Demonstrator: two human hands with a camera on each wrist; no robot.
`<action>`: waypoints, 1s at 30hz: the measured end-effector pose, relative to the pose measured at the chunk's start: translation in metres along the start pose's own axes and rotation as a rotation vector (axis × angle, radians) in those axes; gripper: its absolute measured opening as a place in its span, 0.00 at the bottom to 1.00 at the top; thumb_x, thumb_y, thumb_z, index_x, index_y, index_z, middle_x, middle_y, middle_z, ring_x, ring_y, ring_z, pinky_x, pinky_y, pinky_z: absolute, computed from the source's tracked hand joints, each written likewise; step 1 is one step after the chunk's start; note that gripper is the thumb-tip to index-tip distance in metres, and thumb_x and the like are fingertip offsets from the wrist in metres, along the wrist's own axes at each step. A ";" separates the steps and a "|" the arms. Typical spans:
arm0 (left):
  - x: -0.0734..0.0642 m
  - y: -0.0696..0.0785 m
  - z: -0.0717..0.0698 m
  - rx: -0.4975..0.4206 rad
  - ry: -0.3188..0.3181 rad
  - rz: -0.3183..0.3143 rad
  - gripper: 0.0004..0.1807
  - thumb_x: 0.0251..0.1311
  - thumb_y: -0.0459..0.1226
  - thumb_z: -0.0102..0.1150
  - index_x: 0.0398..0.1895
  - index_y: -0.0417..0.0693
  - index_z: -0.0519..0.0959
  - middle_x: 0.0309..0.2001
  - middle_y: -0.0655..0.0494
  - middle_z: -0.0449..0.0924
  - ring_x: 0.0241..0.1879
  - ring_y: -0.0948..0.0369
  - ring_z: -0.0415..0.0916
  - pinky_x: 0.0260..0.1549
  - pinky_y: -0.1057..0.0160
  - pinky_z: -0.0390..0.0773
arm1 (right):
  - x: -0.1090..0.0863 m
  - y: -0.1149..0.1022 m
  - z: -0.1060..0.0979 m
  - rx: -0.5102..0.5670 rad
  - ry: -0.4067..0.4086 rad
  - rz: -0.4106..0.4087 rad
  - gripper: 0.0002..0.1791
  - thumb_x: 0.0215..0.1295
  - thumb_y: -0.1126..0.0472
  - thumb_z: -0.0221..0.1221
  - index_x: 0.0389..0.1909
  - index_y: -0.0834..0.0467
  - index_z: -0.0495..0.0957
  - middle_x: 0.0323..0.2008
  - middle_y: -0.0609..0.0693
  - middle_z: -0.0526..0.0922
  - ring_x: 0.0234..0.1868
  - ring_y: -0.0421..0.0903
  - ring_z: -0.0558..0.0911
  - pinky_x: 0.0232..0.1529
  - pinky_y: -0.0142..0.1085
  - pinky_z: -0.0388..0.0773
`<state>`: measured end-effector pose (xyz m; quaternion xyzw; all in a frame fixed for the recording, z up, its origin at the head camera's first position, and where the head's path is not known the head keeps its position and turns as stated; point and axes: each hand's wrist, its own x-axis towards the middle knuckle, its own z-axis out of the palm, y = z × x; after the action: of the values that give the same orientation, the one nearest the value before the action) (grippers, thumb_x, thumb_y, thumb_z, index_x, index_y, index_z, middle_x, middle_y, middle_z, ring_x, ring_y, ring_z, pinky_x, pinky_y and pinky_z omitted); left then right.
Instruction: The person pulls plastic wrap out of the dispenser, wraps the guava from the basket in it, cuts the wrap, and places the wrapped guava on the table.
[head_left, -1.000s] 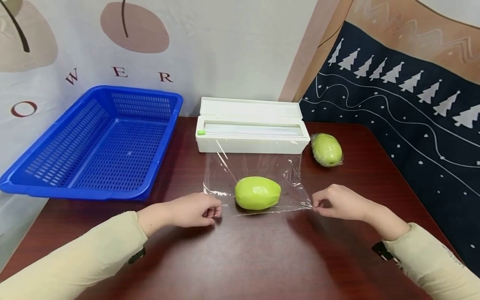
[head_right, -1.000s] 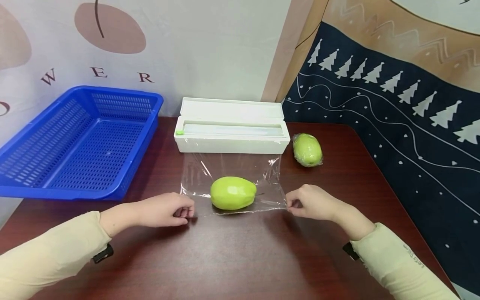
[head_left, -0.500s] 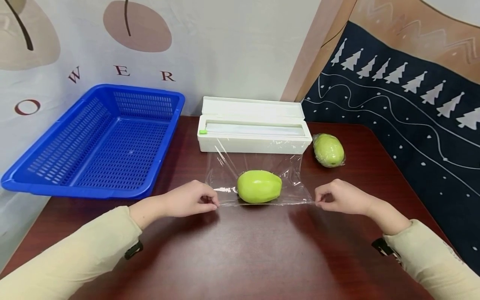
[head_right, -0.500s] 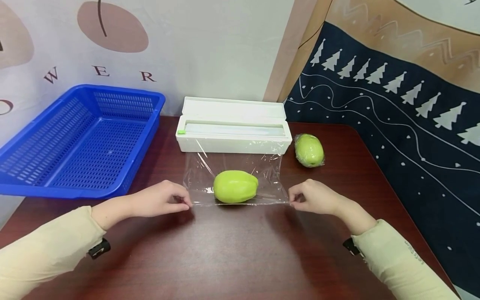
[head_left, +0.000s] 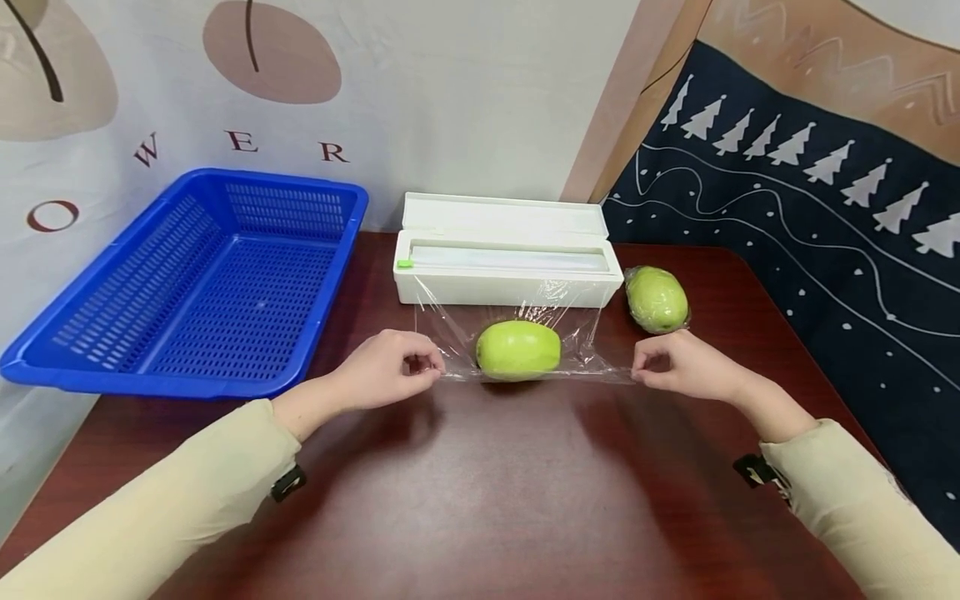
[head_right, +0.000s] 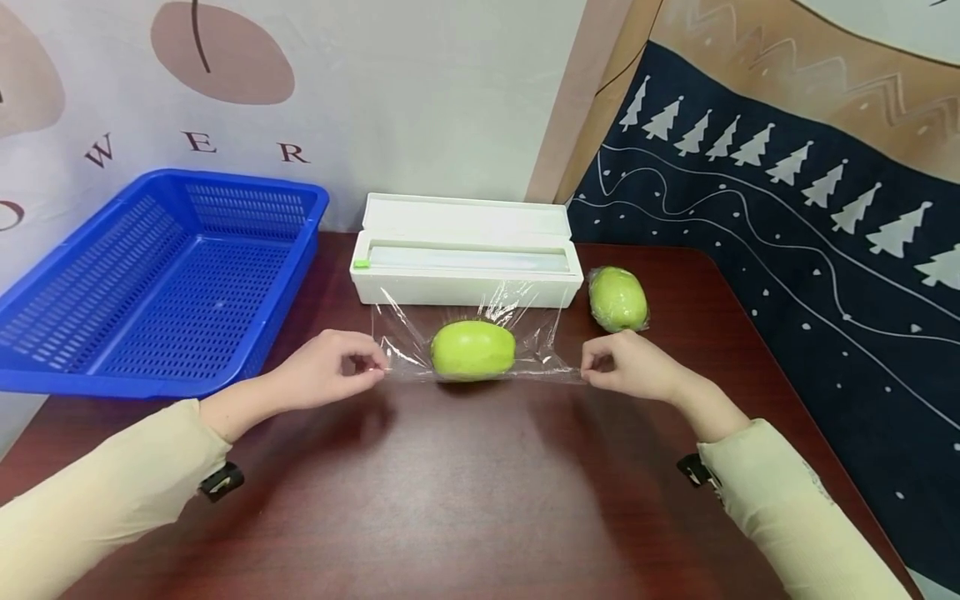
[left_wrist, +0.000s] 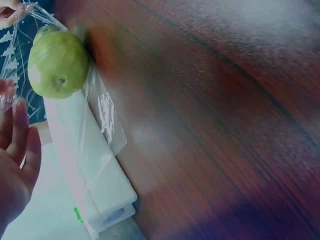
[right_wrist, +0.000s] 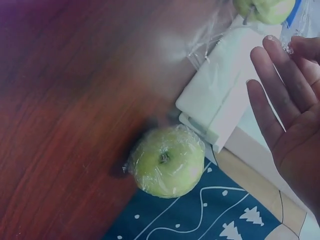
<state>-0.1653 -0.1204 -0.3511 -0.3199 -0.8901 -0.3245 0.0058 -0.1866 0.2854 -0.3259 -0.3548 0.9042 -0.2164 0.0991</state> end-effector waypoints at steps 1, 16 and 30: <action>0.002 0.000 0.001 -0.002 0.020 -0.017 0.03 0.52 0.36 0.62 0.24 0.55 0.81 0.21 0.67 0.75 0.24 0.71 0.69 0.25 0.72 0.71 | 0.001 0.001 -0.001 -0.001 0.012 0.006 0.10 0.52 0.71 0.62 0.23 0.51 0.78 0.22 0.36 0.76 0.27 0.29 0.72 0.32 0.29 0.75; 0.032 -0.009 0.003 -0.025 0.237 -0.165 0.06 0.54 0.38 0.59 0.23 0.50 0.81 0.18 0.60 0.74 0.22 0.64 0.67 0.23 0.68 0.66 | 0.030 0.017 0.000 0.188 0.129 0.188 0.02 0.62 0.70 0.56 0.30 0.63 0.74 0.27 0.53 0.82 0.30 0.40 0.79 0.34 0.29 0.78; 0.060 -0.034 0.009 -0.041 0.286 -0.430 0.09 0.56 0.44 0.55 0.27 0.49 0.81 0.24 0.54 0.78 0.27 0.58 0.72 0.27 0.65 0.68 | 0.063 0.044 0.031 0.104 0.312 0.257 0.02 0.65 0.69 0.53 0.34 0.65 0.73 0.28 0.58 0.80 0.33 0.50 0.78 0.36 0.36 0.74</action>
<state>-0.2308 -0.1017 -0.3648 -0.0742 -0.9211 -0.3780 0.0559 -0.2490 0.2614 -0.3752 -0.1929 0.9340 -0.3007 0.0027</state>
